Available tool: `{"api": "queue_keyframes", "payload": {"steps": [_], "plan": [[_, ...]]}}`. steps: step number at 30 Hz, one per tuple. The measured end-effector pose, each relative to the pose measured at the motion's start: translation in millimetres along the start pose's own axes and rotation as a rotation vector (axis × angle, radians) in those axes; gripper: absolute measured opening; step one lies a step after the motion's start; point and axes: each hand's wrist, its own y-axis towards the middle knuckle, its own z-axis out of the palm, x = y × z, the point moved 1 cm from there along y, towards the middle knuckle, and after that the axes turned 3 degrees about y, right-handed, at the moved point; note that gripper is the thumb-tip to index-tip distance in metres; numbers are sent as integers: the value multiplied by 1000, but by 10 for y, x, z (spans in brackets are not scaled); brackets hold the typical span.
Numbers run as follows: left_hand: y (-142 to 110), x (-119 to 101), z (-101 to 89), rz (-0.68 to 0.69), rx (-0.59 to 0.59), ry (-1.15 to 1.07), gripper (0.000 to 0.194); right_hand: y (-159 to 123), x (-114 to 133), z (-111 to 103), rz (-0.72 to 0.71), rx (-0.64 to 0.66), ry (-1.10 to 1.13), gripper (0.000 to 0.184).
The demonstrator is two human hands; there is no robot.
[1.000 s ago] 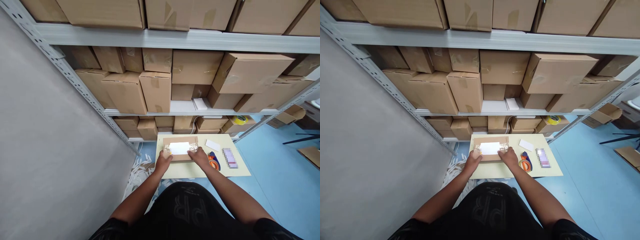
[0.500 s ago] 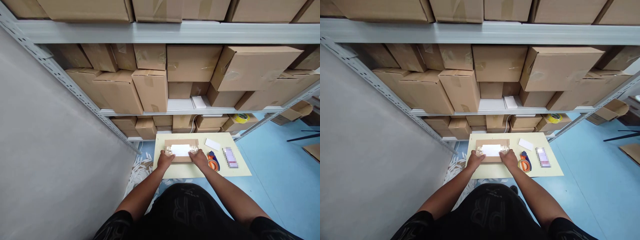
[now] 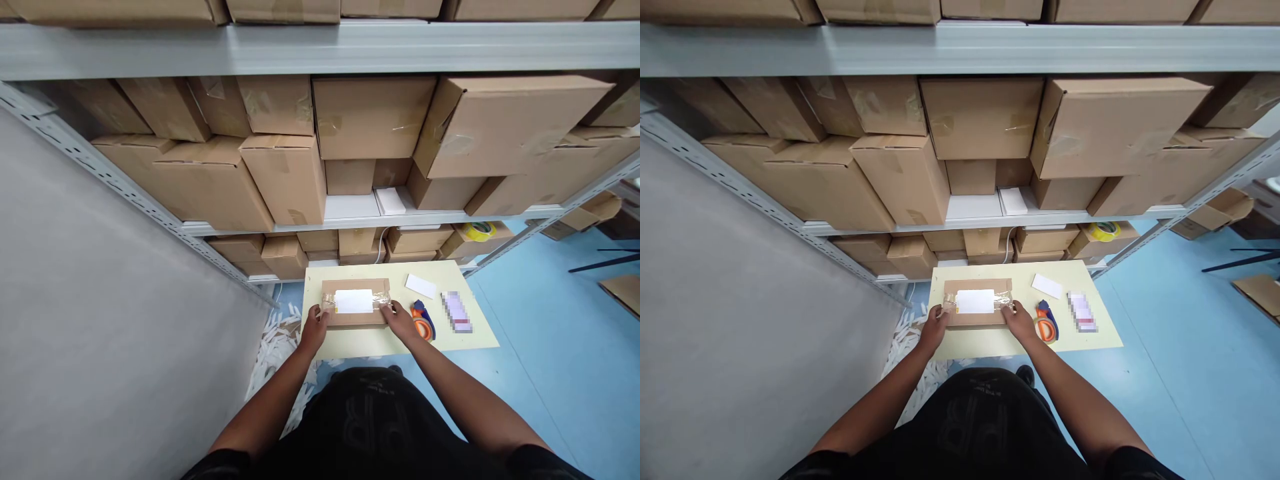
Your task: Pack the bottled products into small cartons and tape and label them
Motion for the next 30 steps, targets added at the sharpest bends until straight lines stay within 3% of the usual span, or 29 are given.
{"api": "queue_keyframes", "payload": {"steps": [6, 10, 14, 21, 30], "plan": [[-52, 243, 28, -85, 73, -189, 53, -63, -255, 78, -14, 2, 152, 65], [-57, 245, 72, -123, 118, -316, 51, -65, -278, 125, -9, 0, 183, 64], [-67, 202, 45, -95, 156, -300, 53, -100, -243, 97, -9, 19, 204, 69], [-106, -1, 5, 13, 172, -306, 53, -237, -94, -31, -35, -67, 137, 66], [-165, -401, -93, 143, 162, -335, 53, -361, 35, -177, -72, -163, 260, 65]]}}
